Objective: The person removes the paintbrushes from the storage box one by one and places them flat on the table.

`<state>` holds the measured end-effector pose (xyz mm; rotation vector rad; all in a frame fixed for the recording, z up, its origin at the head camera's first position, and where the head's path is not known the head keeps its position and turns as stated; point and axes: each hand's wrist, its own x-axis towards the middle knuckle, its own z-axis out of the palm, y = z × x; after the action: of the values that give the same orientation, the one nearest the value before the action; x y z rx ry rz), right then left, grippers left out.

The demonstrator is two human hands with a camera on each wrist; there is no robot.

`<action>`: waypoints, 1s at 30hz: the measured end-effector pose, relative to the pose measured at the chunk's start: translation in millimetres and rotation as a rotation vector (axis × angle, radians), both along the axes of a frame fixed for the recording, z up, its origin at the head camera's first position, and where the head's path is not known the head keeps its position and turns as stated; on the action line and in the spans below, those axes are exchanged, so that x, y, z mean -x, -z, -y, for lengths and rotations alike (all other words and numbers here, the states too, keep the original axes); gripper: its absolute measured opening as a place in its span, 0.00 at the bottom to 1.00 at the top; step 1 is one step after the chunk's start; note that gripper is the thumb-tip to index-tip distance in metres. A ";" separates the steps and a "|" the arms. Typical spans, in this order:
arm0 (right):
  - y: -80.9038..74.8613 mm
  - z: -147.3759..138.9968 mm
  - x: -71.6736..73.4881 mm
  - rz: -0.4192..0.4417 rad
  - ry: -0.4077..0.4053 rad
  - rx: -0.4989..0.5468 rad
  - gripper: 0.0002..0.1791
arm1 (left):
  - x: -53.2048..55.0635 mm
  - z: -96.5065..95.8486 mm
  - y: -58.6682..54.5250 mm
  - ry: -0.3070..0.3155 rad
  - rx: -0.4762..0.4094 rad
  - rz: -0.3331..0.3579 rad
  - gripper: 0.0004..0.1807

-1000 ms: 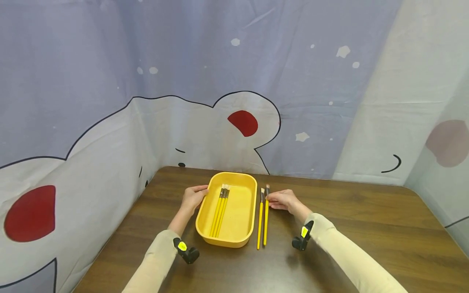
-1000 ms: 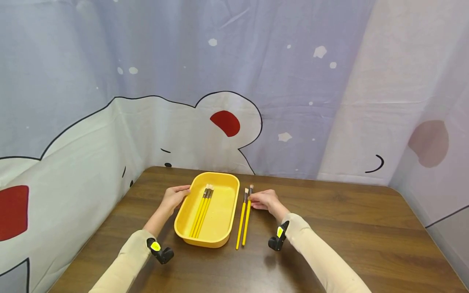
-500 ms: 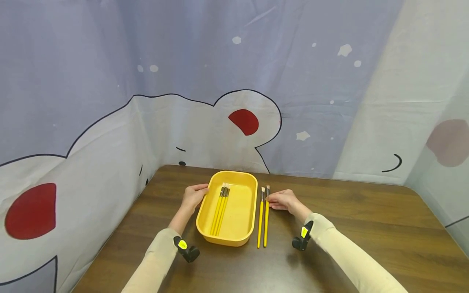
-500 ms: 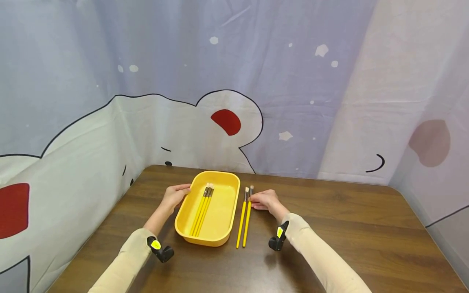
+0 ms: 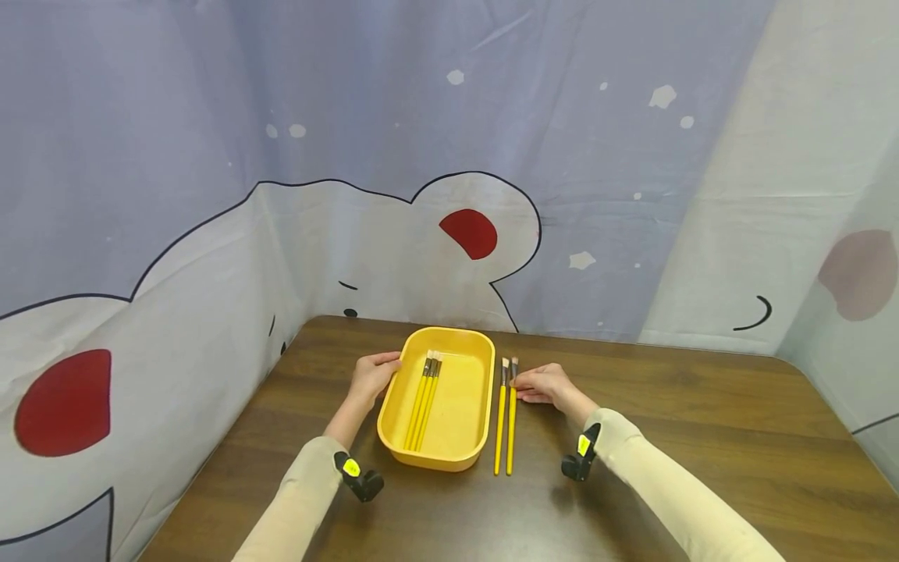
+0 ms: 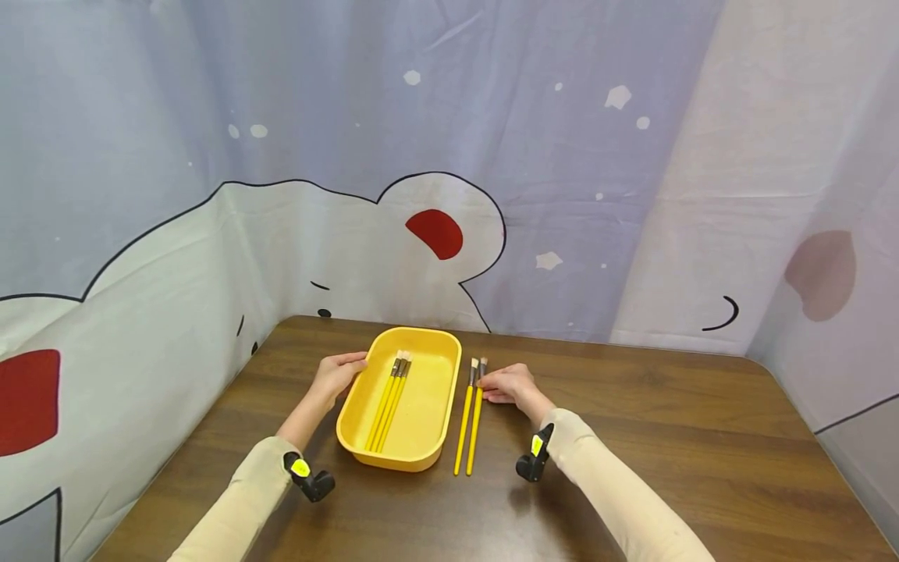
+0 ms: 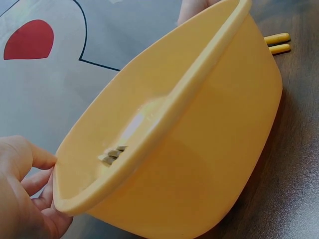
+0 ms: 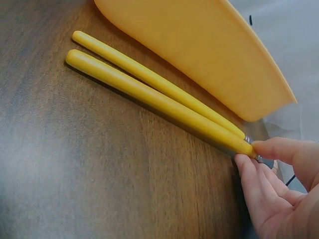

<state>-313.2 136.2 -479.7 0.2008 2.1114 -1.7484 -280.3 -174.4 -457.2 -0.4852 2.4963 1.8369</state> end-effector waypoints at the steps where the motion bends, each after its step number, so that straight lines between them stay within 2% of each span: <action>1: 0.2 0.0 0.1 0.002 0.001 -0.006 0.19 | -0.1 -0.3 0.1 -0.001 0.000 0.004 0.19; 12: 2.4 -0.2 2.4 -0.003 -0.002 -0.014 0.16 | 2.0 -1.8 -0.9 -0.006 0.001 0.008 0.18; 21: 2.0 1.0 1.5 0.024 -0.001 -0.038 0.18 | -0.4 -1.4 -0.9 -0.009 -0.007 0.003 0.18; 30: 1.2 1.4 0.9 0.013 -0.005 -0.056 0.17 | -0.3 -2.2 -1.5 -0.014 -0.014 0.006 0.18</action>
<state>-314.1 134.8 -481.0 0.2211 2.1515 -1.6822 -280.0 -172.2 -455.7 -0.5085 2.4805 1.8543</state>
